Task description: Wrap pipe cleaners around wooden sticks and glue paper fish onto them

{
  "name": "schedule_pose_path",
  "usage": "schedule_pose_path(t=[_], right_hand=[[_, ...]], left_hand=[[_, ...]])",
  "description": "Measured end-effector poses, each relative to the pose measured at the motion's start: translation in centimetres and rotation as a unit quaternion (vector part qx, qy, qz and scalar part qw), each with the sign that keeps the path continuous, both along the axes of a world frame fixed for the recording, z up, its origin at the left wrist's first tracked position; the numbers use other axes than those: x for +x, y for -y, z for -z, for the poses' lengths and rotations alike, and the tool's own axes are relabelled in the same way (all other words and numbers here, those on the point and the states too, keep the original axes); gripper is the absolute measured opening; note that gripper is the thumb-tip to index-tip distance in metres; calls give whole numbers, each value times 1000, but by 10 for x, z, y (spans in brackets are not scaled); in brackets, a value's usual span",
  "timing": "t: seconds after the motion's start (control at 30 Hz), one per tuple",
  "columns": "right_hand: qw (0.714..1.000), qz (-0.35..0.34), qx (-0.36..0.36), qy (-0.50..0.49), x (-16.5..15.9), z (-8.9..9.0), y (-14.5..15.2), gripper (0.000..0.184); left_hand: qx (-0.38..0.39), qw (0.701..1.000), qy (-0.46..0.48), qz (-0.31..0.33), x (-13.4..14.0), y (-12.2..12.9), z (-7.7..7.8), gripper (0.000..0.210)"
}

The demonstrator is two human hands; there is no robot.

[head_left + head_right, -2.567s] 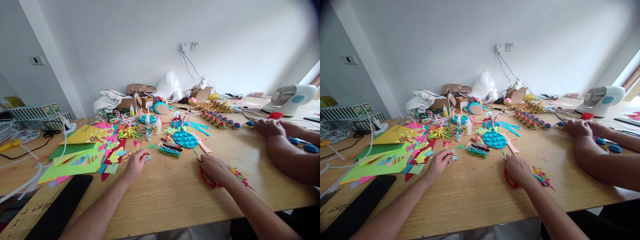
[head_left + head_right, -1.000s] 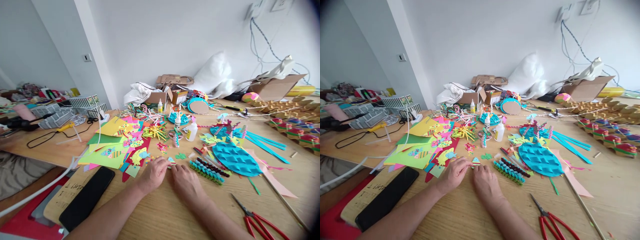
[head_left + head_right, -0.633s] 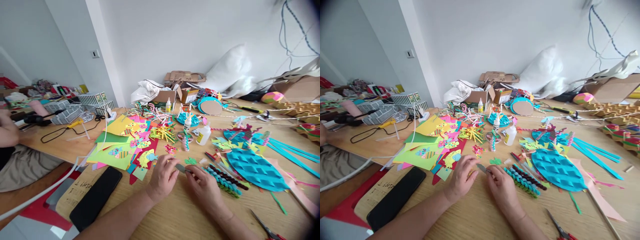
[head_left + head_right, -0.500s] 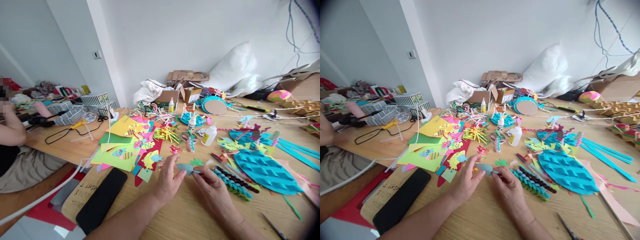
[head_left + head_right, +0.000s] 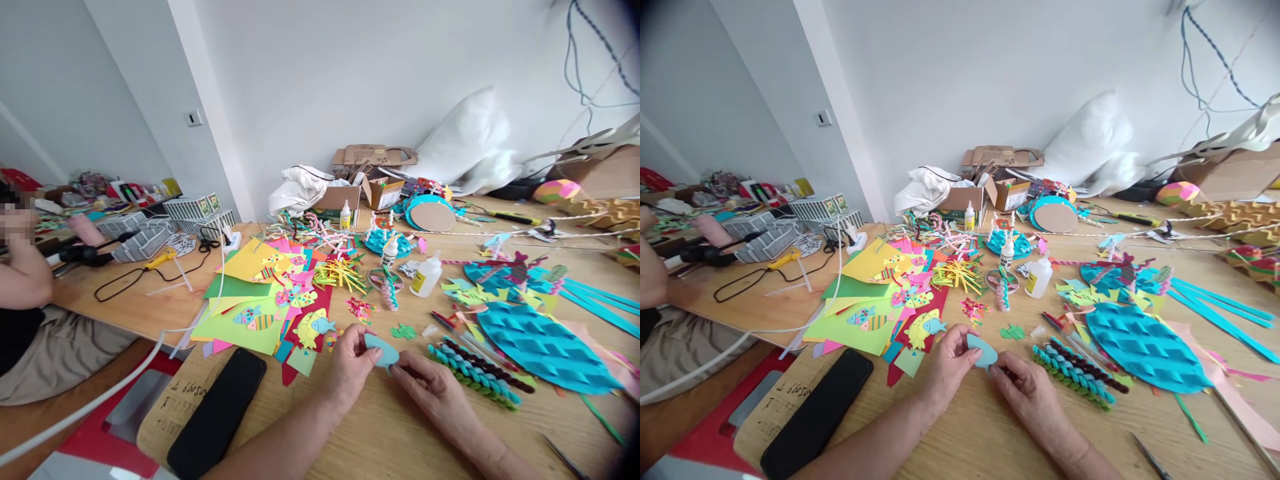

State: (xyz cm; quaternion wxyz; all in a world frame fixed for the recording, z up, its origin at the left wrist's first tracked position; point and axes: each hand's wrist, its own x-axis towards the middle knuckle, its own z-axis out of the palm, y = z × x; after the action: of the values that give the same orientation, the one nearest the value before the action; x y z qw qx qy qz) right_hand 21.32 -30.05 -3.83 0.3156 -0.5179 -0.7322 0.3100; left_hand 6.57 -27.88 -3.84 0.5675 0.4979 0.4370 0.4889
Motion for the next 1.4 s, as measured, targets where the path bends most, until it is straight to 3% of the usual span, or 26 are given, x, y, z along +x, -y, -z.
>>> schedule_pose_path(t=[0.13,0.3,0.47,0.73,1.0,1.13,1.27,1.4], right_hand=[[1000,-20,-13,12,0,-7,3,30],[997,-20,-42,-53,-1,-10,4,33],[986,-6,-87,-143,-3,4,0,31],[982,6,-93,-164,-2,11,-3,24],[969,38,-132,-207,-2,15,-7,23],[957,60,-140,-248,-4,8,-6,24],[949,59,-119,-285,-8,-1,-3,23],[957,52,-106,-263,-10,-4,-2,21]], left_hand=[[-19,998,54,2,-1,2,-9,13],[11,997,-18,69,-5,3,-8,8],[75,986,-104,106,-7,6,-5,12],[101,982,-139,77,-8,5,-4,19],[204,948,-242,-34,-12,3,-13,21],[109,983,-138,-46,-11,-4,-13,18],[1,999,-31,32,-8,-1,-17,29],[-15,994,-60,93,-5,4,-23,22]])
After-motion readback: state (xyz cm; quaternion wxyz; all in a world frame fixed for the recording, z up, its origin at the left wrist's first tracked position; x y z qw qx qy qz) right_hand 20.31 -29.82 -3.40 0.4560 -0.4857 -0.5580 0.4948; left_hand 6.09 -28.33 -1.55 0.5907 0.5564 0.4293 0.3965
